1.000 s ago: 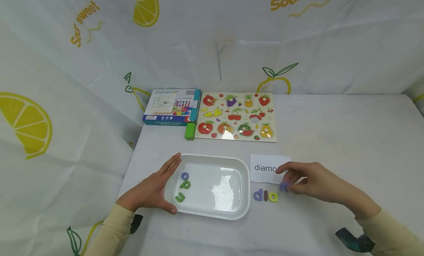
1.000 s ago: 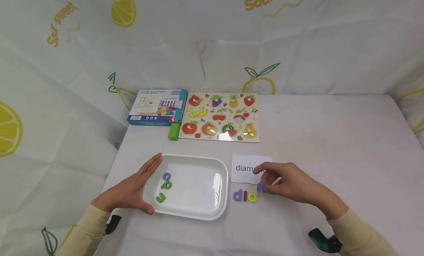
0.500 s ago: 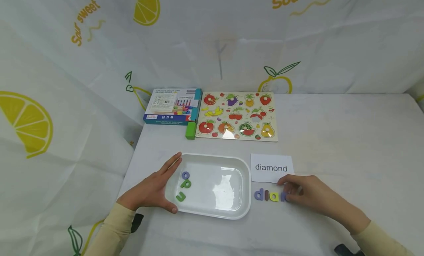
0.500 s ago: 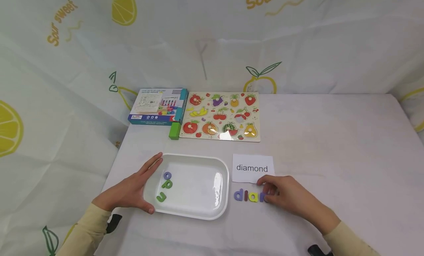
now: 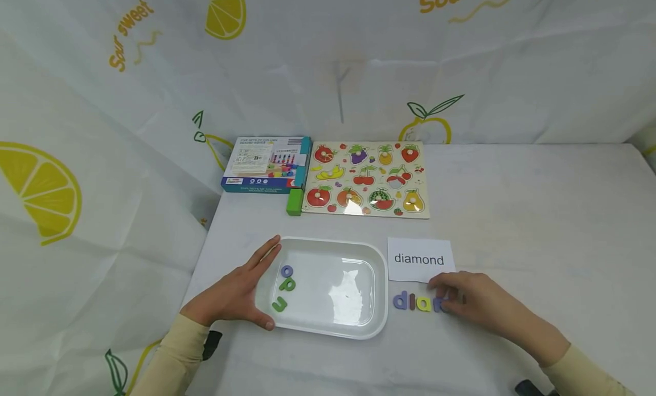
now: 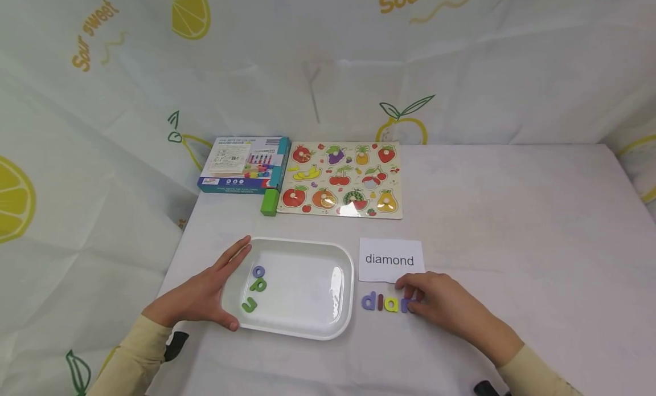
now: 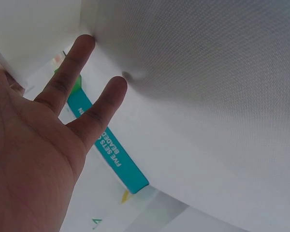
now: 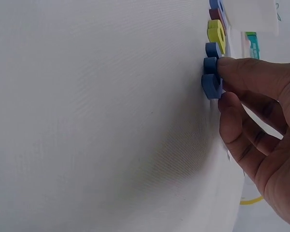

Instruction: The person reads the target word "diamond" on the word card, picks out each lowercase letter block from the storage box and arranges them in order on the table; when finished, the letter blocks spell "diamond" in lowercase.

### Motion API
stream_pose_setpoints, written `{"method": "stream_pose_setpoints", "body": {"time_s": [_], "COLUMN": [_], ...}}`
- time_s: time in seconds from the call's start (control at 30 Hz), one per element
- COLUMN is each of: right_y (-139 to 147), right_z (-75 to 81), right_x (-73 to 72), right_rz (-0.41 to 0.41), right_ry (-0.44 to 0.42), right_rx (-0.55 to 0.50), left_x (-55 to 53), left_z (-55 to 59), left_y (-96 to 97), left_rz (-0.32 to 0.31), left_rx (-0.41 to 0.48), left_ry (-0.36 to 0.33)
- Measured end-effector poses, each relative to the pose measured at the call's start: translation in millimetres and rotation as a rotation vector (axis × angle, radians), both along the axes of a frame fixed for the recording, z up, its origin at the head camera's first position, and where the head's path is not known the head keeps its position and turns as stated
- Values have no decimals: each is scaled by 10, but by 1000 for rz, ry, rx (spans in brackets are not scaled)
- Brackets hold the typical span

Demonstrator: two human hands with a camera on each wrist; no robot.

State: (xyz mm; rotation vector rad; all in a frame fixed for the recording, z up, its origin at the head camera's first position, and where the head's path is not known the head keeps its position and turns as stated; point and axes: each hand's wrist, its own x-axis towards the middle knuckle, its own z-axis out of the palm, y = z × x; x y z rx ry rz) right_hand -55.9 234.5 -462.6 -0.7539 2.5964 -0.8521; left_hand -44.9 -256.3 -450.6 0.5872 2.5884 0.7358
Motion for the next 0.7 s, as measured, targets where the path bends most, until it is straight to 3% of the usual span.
{"method": "stream_pose_setpoints", "body": {"time_s": [0.33, 0.5, 0.7], "right_y": [-25, -64, -257], "right_z": [93, 315, 642], "right_x": [-49, -183, -405], "right_rz": [-4, 27, 182], "right_ry": [8, 19, -23], "right_rx": [32, -32, -162], "left_x": [6, 8, 3], "left_z": [16, 13, 12], "left_y": [3, 3, 8], "left_rz": [0, -2, -6], "left_rx": [15, 22, 17], "left_ry": [6, 8, 14]}}
